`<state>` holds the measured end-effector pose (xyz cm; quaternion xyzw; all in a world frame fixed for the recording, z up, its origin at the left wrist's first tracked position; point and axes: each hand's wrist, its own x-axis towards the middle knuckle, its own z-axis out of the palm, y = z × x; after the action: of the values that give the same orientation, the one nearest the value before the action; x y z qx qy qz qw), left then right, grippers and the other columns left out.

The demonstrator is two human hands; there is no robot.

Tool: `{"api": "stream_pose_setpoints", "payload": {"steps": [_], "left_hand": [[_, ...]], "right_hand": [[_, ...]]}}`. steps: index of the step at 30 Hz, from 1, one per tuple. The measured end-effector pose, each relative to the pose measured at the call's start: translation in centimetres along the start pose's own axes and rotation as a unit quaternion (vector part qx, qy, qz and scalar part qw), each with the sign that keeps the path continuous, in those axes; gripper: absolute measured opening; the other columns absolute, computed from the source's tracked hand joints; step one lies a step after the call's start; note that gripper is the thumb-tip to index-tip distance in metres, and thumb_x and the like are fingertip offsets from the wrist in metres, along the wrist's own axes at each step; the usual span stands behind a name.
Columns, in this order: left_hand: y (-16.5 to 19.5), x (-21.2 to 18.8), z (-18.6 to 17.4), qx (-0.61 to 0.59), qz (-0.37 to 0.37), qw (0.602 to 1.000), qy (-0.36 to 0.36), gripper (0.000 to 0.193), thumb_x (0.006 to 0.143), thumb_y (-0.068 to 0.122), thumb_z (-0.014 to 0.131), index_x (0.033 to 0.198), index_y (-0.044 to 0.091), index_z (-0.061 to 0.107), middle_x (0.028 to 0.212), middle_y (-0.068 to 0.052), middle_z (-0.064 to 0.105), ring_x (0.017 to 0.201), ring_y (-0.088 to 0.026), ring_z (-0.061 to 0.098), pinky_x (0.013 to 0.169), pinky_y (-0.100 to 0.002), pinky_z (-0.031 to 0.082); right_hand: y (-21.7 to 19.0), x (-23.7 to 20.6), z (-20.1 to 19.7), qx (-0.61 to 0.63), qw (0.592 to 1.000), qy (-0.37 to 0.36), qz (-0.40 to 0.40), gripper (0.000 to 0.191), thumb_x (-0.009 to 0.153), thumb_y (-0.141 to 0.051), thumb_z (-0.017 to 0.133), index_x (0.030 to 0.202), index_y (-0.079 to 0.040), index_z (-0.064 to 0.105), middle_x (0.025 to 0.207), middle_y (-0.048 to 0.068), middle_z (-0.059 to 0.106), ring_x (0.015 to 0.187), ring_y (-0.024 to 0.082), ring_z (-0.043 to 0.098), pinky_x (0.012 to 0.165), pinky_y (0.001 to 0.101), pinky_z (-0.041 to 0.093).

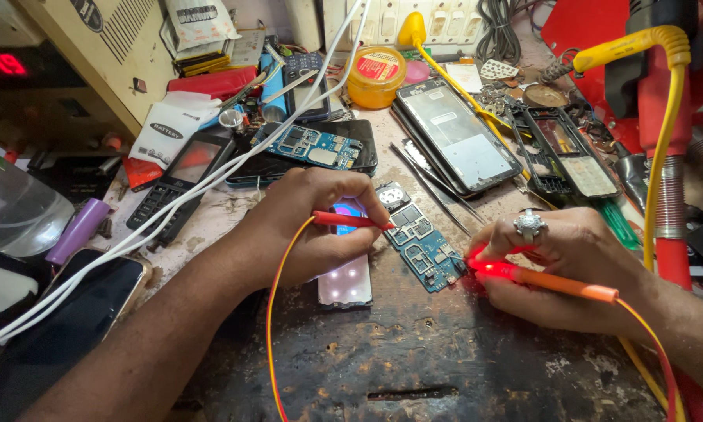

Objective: The person holds a disassembled mobile phone and uses tweezers to adjust a small internal component while the screen displays the Jio boot logo. The person then uses a continuity tester with red and orange probes to check points on the exposed motherboard.

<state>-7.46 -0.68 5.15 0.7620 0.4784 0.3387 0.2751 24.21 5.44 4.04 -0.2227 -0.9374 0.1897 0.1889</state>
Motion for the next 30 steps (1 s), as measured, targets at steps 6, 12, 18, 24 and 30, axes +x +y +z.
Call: {"api": "stream_pose_setpoints", "payload": {"steps": [6,12,18,24,30], "left_hand": [[0.05,-0.04,-0.01,-0.002,-0.006,1.000,-0.001,0.014,0.078,0.018,0.073,0.091,0.013,0.076,0.091,-0.001,0.082,0.085,-0.011,0.081,0.079,-0.029,0.065],[0.10,-0.09,-0.14,0.012,0.030,0.999,0.007,0.014,0.079,0.019,0.074,0.092,0.013,0.077,0.092,-0.001,0.082,0.086,-0.011,0.081,0.079,-0.029,0.064],[0.07,-0.07,-0.02,-0.007,0.004,1.000,-0.004,0.014,0.080,0.018,0.073,0.092,0.013,0.076,0.094,0.000,0.082,0.089,-0.011,0.081,0.083,-0.029,0.065],[0.16,0.01,-0.02,0.010,-0.009,1.000,-0.006,0.014,0.079,0.018,0.073,0.092,0.014,0.076,0.094,0.000,0.082,0.088,-0.011,0.081,0.082,-0.029,0.065],[0.12,-0.15,-0.04,0.008,0.010,1.000,0.004,0.014,0.079,0.019,0.074,0.092,0.014,0.076,0.094,0.000,0.082,0.087,-0.011,0.081,0.081,-0.029,0.064]], "right_hand": [[-0.03,0.14,-0.01,-0.005,1.000,-0.006,0.008,0.022,0.079,-0.022,0.083,0.092,-0.012,0.067,0.103,0.001,0.082,0.082,0.011,0.075,0.064,0.0236,0.063],[-0.16,0.14,0.21,0.023,1.000,0.014,0.010,0.017,0.080,-0.018,0.081,0.088,-0.012,0.068,0.099,0.001,0.081,0.083,0.011,0.075,0.067,0.0239,0.063],[-0.20,0.33,0.03,0.007,1.000,-0.001,0.030,0.021,0.078,-0.020,0.084,0.087,-0.012,0.067,0.100,0.000,0.082,0.080,0.010,0.075,0.063,0.0233,0.063],[-0.68,0.55,0.08,0.006,0.999,0.015,0.049,0.018,0.071,-0.014,0.082,0.081,-0.008,0.069,0.092,0.003,0.081,0.075,0.012,0.075,0.060,0.0257,0.064],[-0.41,0.49,0.19,0.033,0.999,0.020,0.007,0.017,0.079,-0.017,0.082,0.089,-0.011,0.069,0.099,0.001,0.081,0.083,0.010,0.075,0.067,0.0227,0.064]]}}
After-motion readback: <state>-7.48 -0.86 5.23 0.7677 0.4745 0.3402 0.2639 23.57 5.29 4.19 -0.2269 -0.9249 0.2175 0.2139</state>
